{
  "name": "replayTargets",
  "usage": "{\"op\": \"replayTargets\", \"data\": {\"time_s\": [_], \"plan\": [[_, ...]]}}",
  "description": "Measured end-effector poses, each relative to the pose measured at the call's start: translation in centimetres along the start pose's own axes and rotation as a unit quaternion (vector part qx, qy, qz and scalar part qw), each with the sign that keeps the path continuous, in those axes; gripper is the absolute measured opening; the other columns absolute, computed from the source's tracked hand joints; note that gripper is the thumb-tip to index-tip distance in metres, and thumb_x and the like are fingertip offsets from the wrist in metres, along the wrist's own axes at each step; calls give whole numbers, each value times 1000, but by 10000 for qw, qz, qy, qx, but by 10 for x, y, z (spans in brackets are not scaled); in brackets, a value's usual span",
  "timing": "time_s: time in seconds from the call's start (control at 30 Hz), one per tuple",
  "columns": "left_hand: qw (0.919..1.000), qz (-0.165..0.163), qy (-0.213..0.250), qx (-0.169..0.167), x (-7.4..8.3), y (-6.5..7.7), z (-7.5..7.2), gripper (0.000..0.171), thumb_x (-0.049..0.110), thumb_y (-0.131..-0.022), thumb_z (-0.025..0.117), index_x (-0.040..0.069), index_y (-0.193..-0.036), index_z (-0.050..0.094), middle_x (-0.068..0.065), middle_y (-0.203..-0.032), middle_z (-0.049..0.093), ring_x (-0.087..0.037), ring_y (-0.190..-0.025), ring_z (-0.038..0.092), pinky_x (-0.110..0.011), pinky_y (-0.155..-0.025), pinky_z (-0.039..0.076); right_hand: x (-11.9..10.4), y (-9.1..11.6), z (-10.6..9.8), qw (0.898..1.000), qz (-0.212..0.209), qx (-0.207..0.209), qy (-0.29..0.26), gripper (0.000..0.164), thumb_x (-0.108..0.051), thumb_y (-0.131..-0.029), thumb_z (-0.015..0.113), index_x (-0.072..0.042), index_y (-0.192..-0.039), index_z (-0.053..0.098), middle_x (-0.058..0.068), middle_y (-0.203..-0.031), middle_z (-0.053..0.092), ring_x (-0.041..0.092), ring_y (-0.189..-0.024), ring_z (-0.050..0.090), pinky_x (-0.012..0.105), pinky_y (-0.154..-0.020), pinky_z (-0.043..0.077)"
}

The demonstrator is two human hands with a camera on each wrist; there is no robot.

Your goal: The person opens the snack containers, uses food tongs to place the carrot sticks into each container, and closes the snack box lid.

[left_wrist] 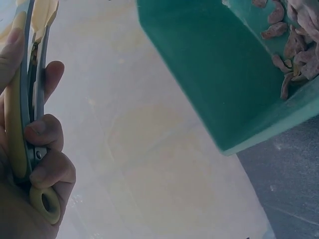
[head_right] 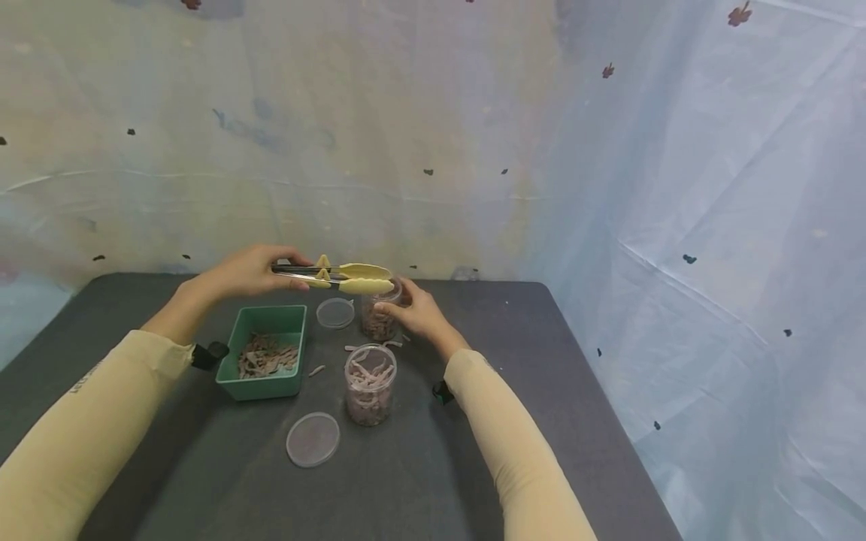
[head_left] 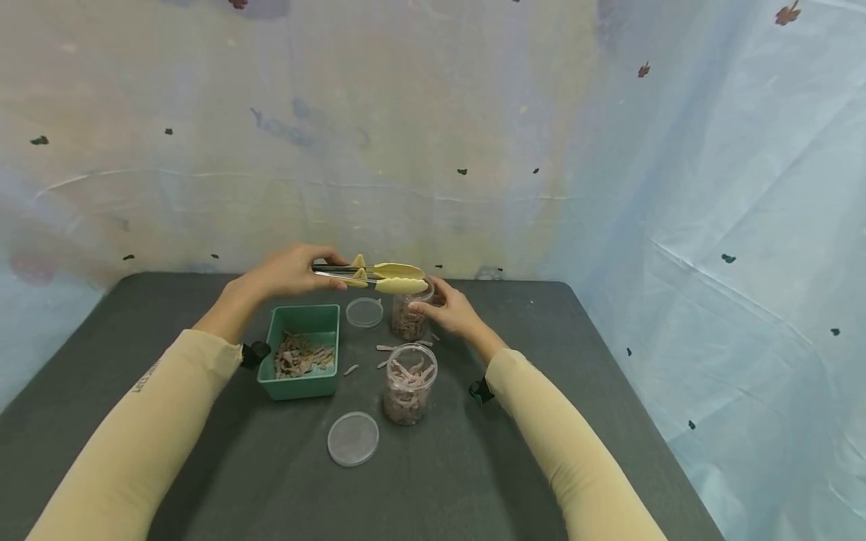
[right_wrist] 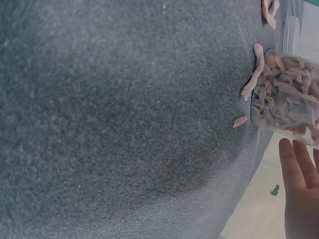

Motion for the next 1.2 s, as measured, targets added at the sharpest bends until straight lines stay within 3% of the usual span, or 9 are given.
{"op": "replayTargets", "data": {"time_s": [0.27, 0.4, 0.77, 0.87, 0.97, 1.2], "plan": [[9991, -133, 358, 195, 4, 13, -11, 56, 49, -94, 76, 16, -137, 67, -14, -139, 64, -41, -128, 57, -62, -99, 46, 1, -1, 1, 9999, -121, 1, -53, 74, -38, -102, 70, -19, -163, 35, 9, -151, 55, 34, -139, 54, 52, -111, 45], [9993, -13, 275, 266, 3, 24, -22, 54, 47, -94, 77, 14, -136, 68, -14, -136, 65, -40, -128, 58, -62, -99, 46, 2, 0, -1, 9999, -134, 7, -84, 72, -40, -101, 70, -22, -162, 37, 6, -151, 56, 32, -139, 54, 52, -111, 44], [9942, 17, -1067, 130, -2, 79, -49, 55, 55, -91, 76, 19, -133, 70, -9, -133, 69, -36, -118, 65, -60, -88, 52, 6, 0, -8, 9999, -86, -3, -70, 71, -43, -101, 70, -22, -161, 38, 5, -152, 55, 32, -139, 53, 53, -110, 45], [9914, 17, -1312, 14, -6, 98, -53, 55, 56, -90, 77, 20, -132, 70, -9, -132, 69, -31, -108, 70, -51, -76, 55, 5, 0, -10, 9999, -128, -67, -79, 70, -42, -102, 69, -21, -161, 38, 7, -153, 54, 32, -140, 53, 53, -110, 45], [9883, -61, -1523, -103, -10, 115, -55, 55, 60, -88, 77, 25, -130, 70, -7, -130, 71, -23, -96, 71, -40, -63, 51, 6, 0, -13, 9999, -127, -65, -93, 70, -41, -102, 69, -20, -162, 37, 7, -153, 54, 32, -139, 53, 53, -110, 44], [9800, -29, -1965, -306, -14, 126, -59, 63, 67, -80, 79, 27, -128, 72, -1, -125, 73, -19, -91, 71, -33, -58, 46, 8, 2, -21, 10000, -79, 15, -37, 70, -39, -103, 68, -20, -162, 37, 8, -153, 54, 31, -138, 54, 53, -110, 45]]}}
Point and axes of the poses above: each hand's wrist, its own y-axis away from the middle knuckle, its own z-axis out of the palm, x = y × z, the point moved 1 cm from there along -y, towards the middle knuckle
